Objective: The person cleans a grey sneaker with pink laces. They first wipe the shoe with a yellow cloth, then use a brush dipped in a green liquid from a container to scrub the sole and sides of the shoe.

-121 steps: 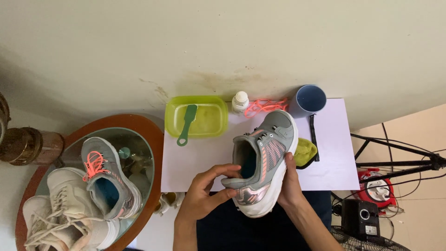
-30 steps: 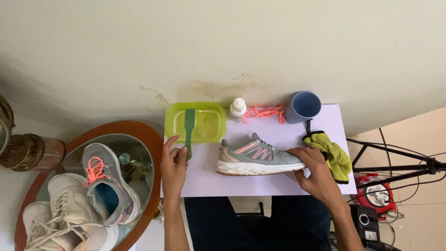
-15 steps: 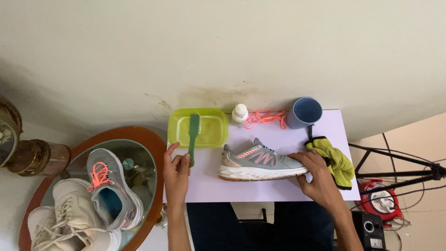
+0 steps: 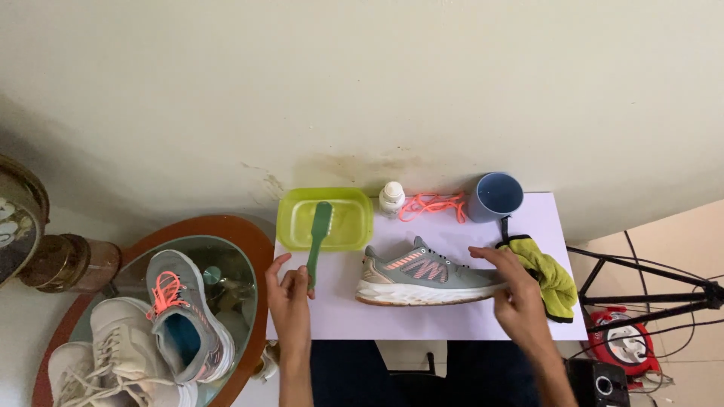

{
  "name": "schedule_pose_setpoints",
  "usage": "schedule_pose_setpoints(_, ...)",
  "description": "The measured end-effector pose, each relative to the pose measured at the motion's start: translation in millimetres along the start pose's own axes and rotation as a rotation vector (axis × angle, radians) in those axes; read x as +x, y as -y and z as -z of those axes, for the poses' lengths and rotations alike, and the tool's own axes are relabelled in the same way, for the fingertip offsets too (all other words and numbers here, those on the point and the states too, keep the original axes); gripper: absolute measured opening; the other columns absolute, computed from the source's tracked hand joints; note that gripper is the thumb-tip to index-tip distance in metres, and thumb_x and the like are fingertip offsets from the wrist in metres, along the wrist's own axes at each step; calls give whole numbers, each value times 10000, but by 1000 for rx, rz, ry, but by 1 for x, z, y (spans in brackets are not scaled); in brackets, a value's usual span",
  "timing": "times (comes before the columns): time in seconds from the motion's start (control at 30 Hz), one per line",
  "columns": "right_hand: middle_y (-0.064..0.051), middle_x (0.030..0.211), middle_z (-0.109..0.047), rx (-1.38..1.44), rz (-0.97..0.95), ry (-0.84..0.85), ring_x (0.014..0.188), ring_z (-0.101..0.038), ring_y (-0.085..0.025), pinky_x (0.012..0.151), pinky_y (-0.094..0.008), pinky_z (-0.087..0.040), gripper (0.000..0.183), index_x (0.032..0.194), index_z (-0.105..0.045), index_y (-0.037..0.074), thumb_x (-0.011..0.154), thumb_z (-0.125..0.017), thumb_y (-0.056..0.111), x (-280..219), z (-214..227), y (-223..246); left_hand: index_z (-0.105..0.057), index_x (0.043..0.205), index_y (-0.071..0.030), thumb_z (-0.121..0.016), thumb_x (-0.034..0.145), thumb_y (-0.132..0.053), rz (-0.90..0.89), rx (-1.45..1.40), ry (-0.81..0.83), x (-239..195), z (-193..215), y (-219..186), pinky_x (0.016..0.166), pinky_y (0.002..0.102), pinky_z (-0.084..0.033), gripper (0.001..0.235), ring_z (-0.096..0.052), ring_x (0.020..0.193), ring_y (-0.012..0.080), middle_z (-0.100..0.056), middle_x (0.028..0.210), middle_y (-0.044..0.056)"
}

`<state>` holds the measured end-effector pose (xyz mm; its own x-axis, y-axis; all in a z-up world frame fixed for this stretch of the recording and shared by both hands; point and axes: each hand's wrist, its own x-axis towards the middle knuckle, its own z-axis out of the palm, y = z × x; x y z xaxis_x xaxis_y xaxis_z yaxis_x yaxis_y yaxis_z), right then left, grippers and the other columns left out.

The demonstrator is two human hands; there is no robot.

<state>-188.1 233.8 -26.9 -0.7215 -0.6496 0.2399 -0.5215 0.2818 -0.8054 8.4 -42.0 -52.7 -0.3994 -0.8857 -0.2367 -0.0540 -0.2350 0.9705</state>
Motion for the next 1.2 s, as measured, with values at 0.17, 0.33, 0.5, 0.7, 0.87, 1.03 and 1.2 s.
schedule_pose_setpoints(0.17,-90,1167,-741,189,-7,23,1082,-674,-214,957,-363,-522,567,1251,-712,69,749,-449,50,22,-30,38,-564,1295,-146,-653,966,-169,115,-287,59,-38,-42,21,596,263,-394,342,-520,733,131,-613,854,42)
schedule_pose_setpoints(0.33,-89,1071,-709,554,-125,154,989,-672,-185,896,-309,-512,392,1225,-734,9,1013,-570,294,34,-39,61,-562,1168,-158,-713,922,-217,241,-498,285,-83,-102,13,532,244,-334,295,-531,724,96,-713,1015,89)
schedule_pose_setpoints(0.5,-187,817,-682,817,-360,12,354,-649,-335,356,-377,-590,235,1053,-673,-52,993,-591,160,32,-19,64,-503,1139,-91,-594,1027,-150,136,-489,547,-101,-140,-5,511,274,-366,156,-434,539,143,-626,830,105)
schedule_pose_setpoints(0.7,-43,891,-706,444,-348,-323,855,-614,-119,821,-263,-484,205,1073,-747,54,1036,-576,159,30,18,21,-643,1128,-120,-533,1011,-281,-290,236,573,-90,-163,-20,795,273,-527,227,-680,877,133,-728,991,24)
schedule_pose_setpoints(0.87,0,992,-758,234,-505,-452,772,-599,-105,693,-269,-486,230,937,-735,69,1016,-610,245,34,41,-23,-681,1124,-131,-569,989,-232,-352,353,694,-79,-191,-30,685,286,-478,202,-618,782,120,-686,898,-7)
schedule_pose_setpoints(1.03,-80,826,-763,-220,-579,-432,802,-740,-243,714,-409,-512,350,868,-711,65,990,-636,384,41,42,-86,-692,1101,-133,-574,973,-208,-385,452,728,-78,-218,-17,815,326,-519,190,-660,814,151,-723,925,12)
schedule_pose_setpoints(1.2,-177,953,-778,-386,-593,-362,858,-724,-475,756,-589,-556,386,1119,-757,68,1020,-598,406,52,40,-98,-704,1193,-80,-596,1009,-201,-438,570,801,-80,-230,-13,738,397,-568,245,-702,888,307,-725,930,162)
